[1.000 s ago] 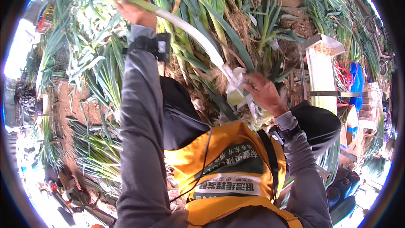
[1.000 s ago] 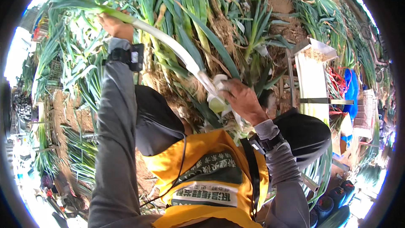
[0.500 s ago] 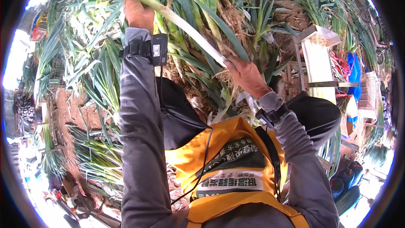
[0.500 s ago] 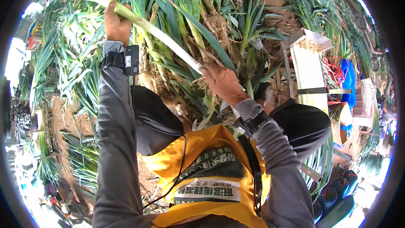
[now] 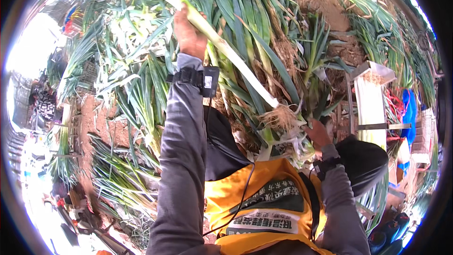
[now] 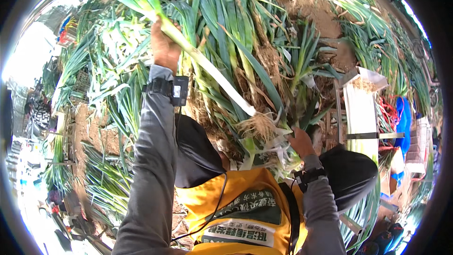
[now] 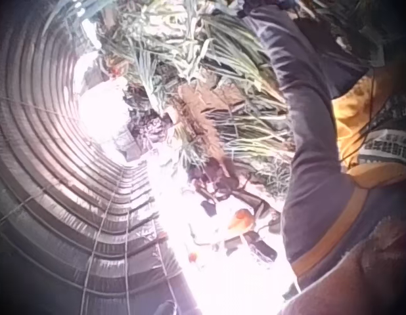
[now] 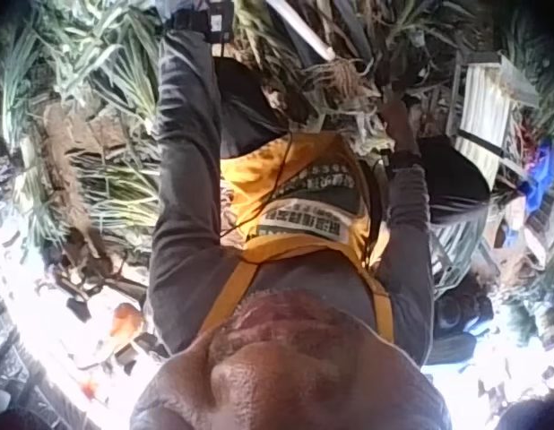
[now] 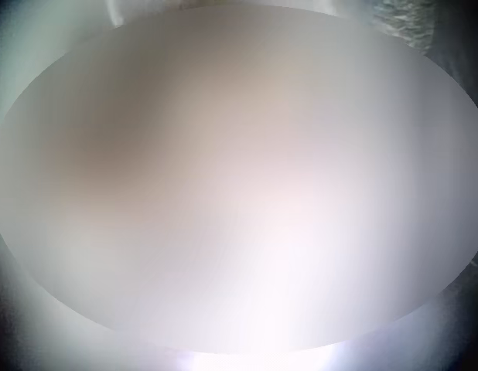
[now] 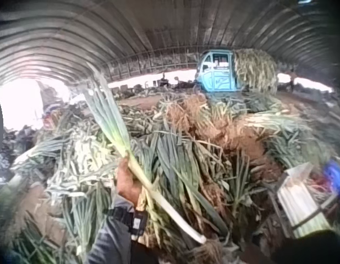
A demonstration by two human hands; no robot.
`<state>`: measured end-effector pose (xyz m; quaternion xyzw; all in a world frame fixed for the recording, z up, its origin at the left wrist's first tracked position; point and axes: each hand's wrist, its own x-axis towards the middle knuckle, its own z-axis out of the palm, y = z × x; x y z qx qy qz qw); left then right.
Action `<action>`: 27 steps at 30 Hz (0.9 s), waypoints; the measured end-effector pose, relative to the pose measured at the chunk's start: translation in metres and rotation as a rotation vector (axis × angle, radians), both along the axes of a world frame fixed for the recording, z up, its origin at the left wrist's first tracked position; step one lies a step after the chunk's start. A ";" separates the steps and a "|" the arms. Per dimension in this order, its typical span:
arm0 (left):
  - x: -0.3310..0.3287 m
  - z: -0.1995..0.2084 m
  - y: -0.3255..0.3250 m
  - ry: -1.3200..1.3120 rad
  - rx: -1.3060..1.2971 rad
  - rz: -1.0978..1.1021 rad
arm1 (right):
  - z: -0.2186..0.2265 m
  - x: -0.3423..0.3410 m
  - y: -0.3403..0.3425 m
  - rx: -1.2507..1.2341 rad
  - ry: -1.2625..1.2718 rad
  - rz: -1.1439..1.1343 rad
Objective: Peeling the outer skins from leeks and stacking them in a metal tray.
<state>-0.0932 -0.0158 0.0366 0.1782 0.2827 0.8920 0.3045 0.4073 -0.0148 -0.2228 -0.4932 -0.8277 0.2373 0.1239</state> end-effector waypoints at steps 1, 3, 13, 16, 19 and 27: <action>0.003 0.002 0.002 0.072 0.036 -0.021 | 0.005 -0.002 0.004 0.342 0.068 0.112; 0.006 0.004 -0.007 -0.067 0.052 -0.148 | 0.077 -0.053 0.014 0.159 0.174 0.053; 0.115 0.015 0.003 -0.087 -0.094 -0.341 | 0.271 -0.203 0.043 -0.016 0.584 0.349; 0.137 0.026 -0.014 0.033 -0.081 -0.494 | 0.293 -0.230 0.039 -0.052 0.671 0.344; 0.142 0.032 -0.016 -0.030 0.012 -0.491 | 0.286 -0.242 0.030 -0.171 0.794 0.343; 0.137 0.020 -0.007 0.002 0.051 -0.467 | 0.273 -0.226 0.016 -0.274 1.155 0.197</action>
